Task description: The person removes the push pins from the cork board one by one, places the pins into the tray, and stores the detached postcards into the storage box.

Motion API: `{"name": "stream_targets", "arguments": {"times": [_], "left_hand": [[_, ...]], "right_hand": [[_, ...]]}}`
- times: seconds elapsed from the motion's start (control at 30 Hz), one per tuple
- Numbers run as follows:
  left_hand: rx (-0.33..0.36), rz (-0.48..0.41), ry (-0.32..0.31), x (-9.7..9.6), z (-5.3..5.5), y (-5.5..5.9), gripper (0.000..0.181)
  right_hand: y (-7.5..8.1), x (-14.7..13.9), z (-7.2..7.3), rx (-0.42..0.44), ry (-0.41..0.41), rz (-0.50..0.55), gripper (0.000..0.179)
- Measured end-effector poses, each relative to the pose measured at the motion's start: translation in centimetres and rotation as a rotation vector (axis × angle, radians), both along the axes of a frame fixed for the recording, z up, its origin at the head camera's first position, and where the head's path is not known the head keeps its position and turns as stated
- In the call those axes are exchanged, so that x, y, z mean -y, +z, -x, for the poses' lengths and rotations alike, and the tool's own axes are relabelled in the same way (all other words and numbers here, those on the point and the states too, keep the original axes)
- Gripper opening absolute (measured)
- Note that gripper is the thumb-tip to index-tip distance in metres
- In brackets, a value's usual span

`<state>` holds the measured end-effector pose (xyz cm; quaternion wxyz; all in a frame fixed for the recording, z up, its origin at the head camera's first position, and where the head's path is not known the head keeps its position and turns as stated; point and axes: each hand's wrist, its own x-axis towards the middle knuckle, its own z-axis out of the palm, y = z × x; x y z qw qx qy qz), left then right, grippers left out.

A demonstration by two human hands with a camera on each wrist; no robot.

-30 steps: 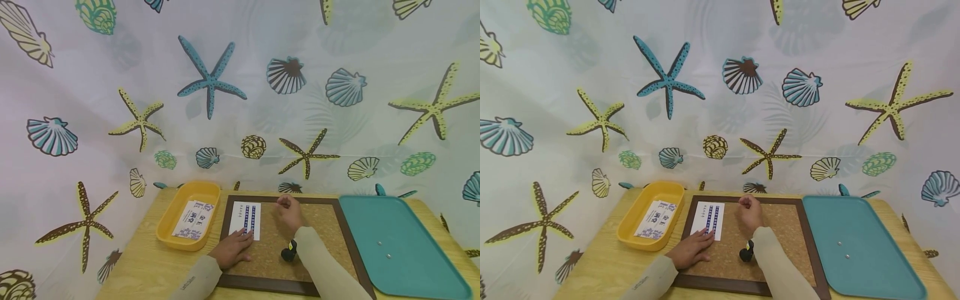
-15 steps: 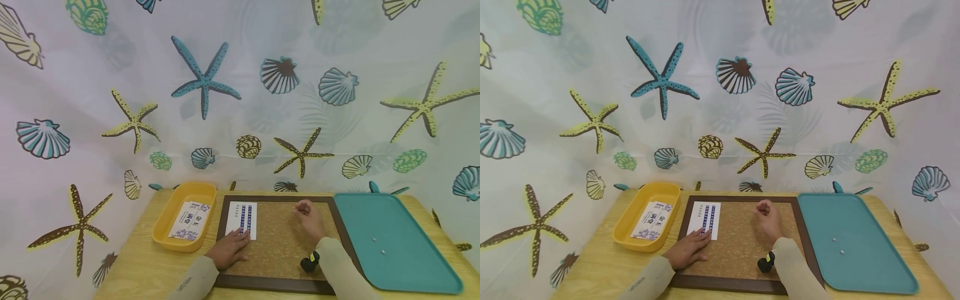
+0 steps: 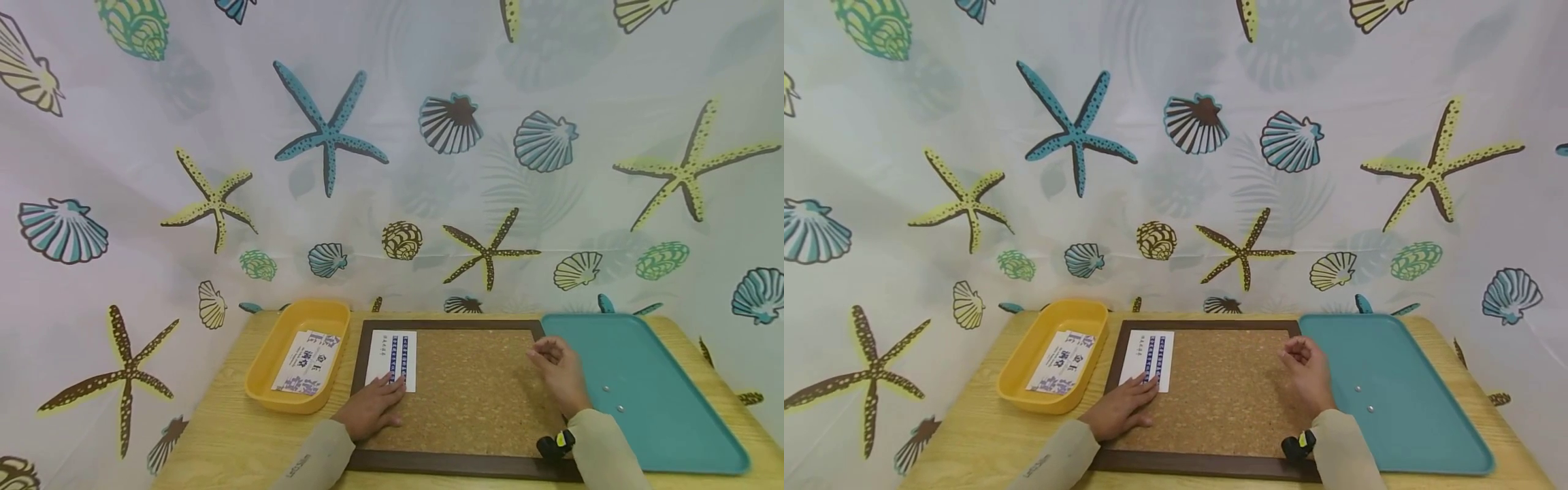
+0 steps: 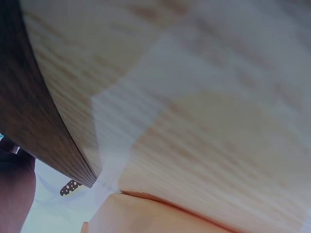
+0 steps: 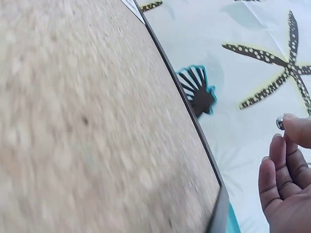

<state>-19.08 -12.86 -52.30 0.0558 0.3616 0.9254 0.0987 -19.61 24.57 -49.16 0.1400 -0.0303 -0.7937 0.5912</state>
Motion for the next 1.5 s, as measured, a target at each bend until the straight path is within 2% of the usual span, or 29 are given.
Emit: {"name": "stream_targets", "arguments": {"times": [0.23, 0.4, 0.53, 0.67, 0.8, 0.97, 1.17, 1.5], "left_hand": [[-0.014, -0.004, -0.011, 0.1, 0.2, -0.4, 0.065], [-0.017, -0.018, -0.029, 0.1, 0.2, -0.3, 0.065], [-0.006, -0.003, -0.016, 0.1, 0.1, -0.1, 0.065], [0.010, 0.005, -0.005, 0.1, 0.1, 0.2, 0.065], [0.009, 0.001, -0.008, 0.0, 0.0, 0.3, 0.065], [0.008, -0.005, -0.010, 0.0, -0.1, 0.4, 0.064], [0.007, 0.002, -0.013, 0.0, -0.2, 0.7, 0.063], [0.009, 0.004, -0.004, -0.2, -0.3, 0.7, 0.064]], "right_hand": [[0.0, -2.9, -2.3, -0.006, -0.080, -0.049, 0.024], [-0.7, -5.0, -3.9, 0.036, -0.153, -0.067, 0.022], [-1.4, -6.5, -4.9, 0.083, -0.226, -0.092, 0.021], [-1.8, -7.7, -5.8, 0.124, -0.265, -0.125, 0.022], [-2.2, -8.8, -6.6, 0.149, -0.293, -0.218, 0.019], [-2.6, -9.6, -7.0, 0.200, -0.325, -0.322, 0.016], [-2.7, -10.1, -7.2, 0.253, -0.315, -0.342, 0.019], [-2.7, -10.5, -7.1, 0.268, -0.311, -0.368, 0.019]]}}
